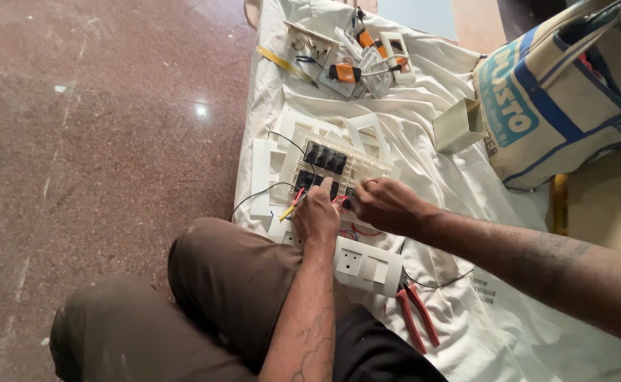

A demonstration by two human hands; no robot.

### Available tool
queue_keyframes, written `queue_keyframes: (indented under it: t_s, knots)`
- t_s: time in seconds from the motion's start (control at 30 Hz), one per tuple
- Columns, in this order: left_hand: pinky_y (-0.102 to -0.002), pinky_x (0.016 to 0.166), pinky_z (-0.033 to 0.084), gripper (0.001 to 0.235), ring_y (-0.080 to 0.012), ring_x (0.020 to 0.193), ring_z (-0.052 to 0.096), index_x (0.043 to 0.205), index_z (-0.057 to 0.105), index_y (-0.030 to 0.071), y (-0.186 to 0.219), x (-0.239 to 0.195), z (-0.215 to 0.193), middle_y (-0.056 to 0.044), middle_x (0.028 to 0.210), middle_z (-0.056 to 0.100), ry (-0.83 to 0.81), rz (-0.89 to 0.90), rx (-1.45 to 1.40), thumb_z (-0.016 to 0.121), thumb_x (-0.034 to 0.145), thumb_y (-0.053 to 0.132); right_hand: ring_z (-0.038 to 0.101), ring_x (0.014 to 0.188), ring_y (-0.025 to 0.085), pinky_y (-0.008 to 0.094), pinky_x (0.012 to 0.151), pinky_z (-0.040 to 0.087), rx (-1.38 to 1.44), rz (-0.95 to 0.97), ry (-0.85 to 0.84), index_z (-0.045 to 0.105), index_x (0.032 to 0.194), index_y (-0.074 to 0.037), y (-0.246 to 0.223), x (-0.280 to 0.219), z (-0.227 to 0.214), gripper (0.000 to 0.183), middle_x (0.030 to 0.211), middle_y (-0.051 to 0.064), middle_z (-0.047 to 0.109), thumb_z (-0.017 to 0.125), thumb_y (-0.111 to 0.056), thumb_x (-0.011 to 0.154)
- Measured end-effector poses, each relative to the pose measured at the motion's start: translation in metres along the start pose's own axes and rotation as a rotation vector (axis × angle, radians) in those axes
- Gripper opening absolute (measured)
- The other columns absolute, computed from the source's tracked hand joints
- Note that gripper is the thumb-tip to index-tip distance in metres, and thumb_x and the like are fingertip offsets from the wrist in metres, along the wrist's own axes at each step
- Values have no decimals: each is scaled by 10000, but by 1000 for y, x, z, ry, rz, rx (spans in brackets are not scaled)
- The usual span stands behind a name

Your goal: The person installs an electrical board by connecting wires and using a tester. The person uses a wire stripper and a tester to connect and check the wires on the board.

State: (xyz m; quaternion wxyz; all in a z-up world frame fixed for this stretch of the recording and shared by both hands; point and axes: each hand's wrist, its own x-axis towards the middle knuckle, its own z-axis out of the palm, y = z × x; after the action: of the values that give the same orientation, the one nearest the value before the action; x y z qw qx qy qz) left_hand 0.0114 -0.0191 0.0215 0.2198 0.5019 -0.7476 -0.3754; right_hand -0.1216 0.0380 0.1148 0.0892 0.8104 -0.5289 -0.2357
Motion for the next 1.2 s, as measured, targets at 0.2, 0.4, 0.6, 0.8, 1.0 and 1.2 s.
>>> queue_keyframes:
  t_s: [0.2,0.4,0.6,0.8,1.0,1.2]
  knots:
    - [-505,801,549,419,-371,926,710,1248,689,174,-6,-1,3,-126,1014,721,38,46,-9,718,838,93,710,766,367,456,677,568,547,743,-292,718,780,-41,3,22,-21,263,765,192,649,802,-283,837]
    - [-519,889,493,373,-354,882,719,1234,673,109,-1,1,-1,-134,966,729,35,112,15,681,861,96,736,780,281,401,636,594,-91,-231,-152,722,877,31,21,3,6,144,846,192,716,713,-83,964]
    - [-498,907,502,234,-362,917,713,1178,703,127,3,3,-2,-130,994,736,0,34,37,647,951,119,724,838,356,473,772,579,557,784,-413,731,850,-35,15,28,-36,294,870,209,718,766,-327,855]
    - [-530,883,506,350,-378,857,719,1199,696,140,1,0,-9,-142,938,733,52,88,8,711,850,145,728,809,284,407,667,583,218,152,-211,717,781,-48,21,10,-25,124,841,155,721,722,-167,813]
    - [-526,728,555,286,-383,892,715,1181,705,174,-1,2,2,-125,963,734,14,18,23,712,896,171,739,773,265,390,670,593,-70,-128,-365,749,770,-102,6,12,-22,129,795,129,717,652,-114,855]
    - [-515,740,558,304,-380,900,715,1154,716,163,1,4,-7,-129,963,730,24,38,31,733,851,167,727,844,361,470,766,574,697,1007,-431,725,879,-42,9,33,-37,323,908,213,722,747,-365,868]
